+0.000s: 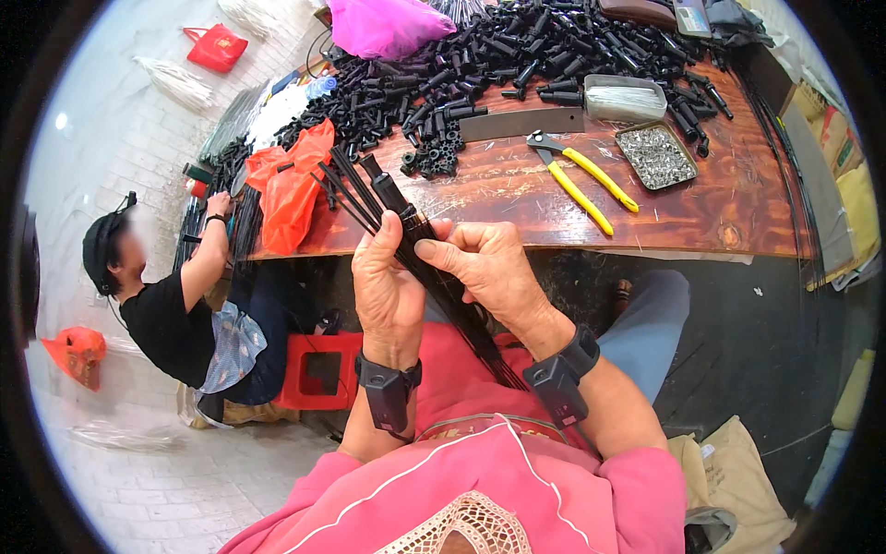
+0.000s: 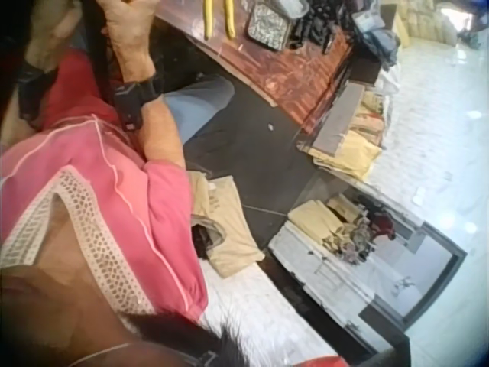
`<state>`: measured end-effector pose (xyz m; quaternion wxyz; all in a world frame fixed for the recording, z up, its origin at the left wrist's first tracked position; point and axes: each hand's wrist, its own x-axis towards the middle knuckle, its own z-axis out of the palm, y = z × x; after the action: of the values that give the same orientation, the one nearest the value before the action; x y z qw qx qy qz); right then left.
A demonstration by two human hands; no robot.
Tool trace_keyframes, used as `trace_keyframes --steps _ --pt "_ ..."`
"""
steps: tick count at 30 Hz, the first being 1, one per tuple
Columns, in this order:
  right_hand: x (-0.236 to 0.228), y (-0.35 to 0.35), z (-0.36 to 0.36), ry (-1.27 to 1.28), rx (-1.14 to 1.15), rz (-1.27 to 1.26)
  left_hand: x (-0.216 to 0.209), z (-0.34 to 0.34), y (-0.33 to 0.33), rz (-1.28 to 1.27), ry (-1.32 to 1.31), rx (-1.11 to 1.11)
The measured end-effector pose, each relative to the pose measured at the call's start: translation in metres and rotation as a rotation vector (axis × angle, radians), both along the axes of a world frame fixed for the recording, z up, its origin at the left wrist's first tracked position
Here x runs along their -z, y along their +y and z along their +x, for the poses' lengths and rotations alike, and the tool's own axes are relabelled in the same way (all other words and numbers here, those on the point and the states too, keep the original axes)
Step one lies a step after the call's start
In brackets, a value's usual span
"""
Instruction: Manually assemble black umbrella ribs and components using pliers.
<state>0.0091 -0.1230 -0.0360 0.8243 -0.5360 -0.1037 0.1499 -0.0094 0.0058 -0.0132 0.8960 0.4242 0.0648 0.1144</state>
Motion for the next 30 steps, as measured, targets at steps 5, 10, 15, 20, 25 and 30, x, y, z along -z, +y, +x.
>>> trace_keyframes --steps 5,10,15,20,25,30 --pt "0.009 -0.002 0.007 0.032 -0.032 -0.039 0.012 0.0 0.007 0.049 -0.007 0.063" --pt "0.006 -0.006 0.015 0.041 -0.095 -0.039 0.005 0.007 0.001 -0.011 -0.02 0.085" --pt "0.002 -0.003 0.011 0.028 -0.047 -0.041 0.001 0.008 0.003 -0.046 0.001 0.108" --pt "0.009 0.003 0.007 0.024 0.001 -0.025 0.004 0.009 0.004 -0.052 -0.018 0.097" --pt "0.002 0.008 0.01 -0.003 -0.019 -0.029 0.009 0.013 0.013 -0.023 -0.037 0.097" --pt "0.002 0.012 0.013 -0.062 -0.006 -0.065 0.005 0.014 0.016 -0.04 -0.03 0.083"
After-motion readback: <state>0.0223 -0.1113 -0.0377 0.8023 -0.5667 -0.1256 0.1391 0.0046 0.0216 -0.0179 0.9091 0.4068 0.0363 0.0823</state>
